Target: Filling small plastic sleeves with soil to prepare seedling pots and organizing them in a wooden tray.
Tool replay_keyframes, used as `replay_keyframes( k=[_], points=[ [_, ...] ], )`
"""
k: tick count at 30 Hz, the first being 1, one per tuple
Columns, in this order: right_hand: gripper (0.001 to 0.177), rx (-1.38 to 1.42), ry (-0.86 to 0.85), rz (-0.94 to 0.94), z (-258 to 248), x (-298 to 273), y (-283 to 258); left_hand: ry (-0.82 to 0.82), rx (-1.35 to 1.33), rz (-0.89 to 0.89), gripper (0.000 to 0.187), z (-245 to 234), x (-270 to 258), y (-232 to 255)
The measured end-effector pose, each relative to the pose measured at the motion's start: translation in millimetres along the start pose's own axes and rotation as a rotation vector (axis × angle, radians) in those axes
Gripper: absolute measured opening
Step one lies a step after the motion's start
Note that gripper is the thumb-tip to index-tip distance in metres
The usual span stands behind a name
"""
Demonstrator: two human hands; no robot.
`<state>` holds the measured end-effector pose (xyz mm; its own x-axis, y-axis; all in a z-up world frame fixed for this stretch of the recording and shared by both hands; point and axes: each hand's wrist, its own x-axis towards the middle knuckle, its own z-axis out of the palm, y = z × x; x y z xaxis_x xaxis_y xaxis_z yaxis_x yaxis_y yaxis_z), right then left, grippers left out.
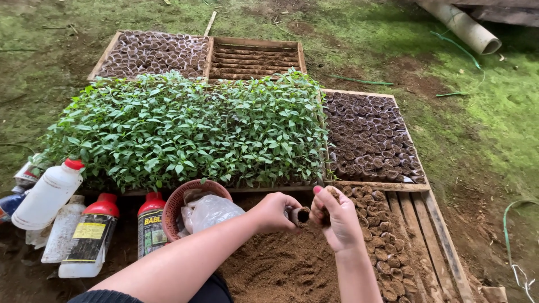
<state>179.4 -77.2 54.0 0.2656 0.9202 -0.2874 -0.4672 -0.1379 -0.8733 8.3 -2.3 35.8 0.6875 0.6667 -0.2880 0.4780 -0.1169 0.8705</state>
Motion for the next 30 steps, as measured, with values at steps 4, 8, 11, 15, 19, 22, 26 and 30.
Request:
replay_keyframes(
  k=[4, 8, 11, 15, 19, 22, 26, 30],
  points=[
    [0.027, 0.117, 0.013, -0.117, 15, -2, 10, -0.049, 0.002, -0.021, 0.035, 1, -5, 6],
    [0.041, 0.159, 0.012, -0.203, 23, -4, 12, -0.056, -0.058, -0.022, 0.039, -1, -8, 8],
    [0.042, 0.263, 0.045, -0.167, 23, -2, 9, -0.056, -0.051, -0.019, 0.04, 0, -4, 2],
    [0.023, 0.221, 0.117, -0.07, 16, -3, -3, -0.089, -0.118, -0.047, 0.038, 2, 2, -1],
    [0.013, -0.234, 0.169, 0.026, -8, 3, 5, -0.083, -0.113, -0.012, 0.044, 3, 13, -4],
    [0.016, -0.464, 0.234, 0.135, 5, -10, -5, -0.088, -0.144, 0.009, 0.04, 6, 20, -4],
    [0.039, -0.492, 0.211, 0.18, 4, -15, -3, -0.107, -0.168, 0.027, 0.038, 6, 19, 9],
    [0.044, -0.509, 0.256, 0.148, -3, -11, 4, -0.128, -0.161, 0.033, 0.039, 9, 18, 19]
  ],
)
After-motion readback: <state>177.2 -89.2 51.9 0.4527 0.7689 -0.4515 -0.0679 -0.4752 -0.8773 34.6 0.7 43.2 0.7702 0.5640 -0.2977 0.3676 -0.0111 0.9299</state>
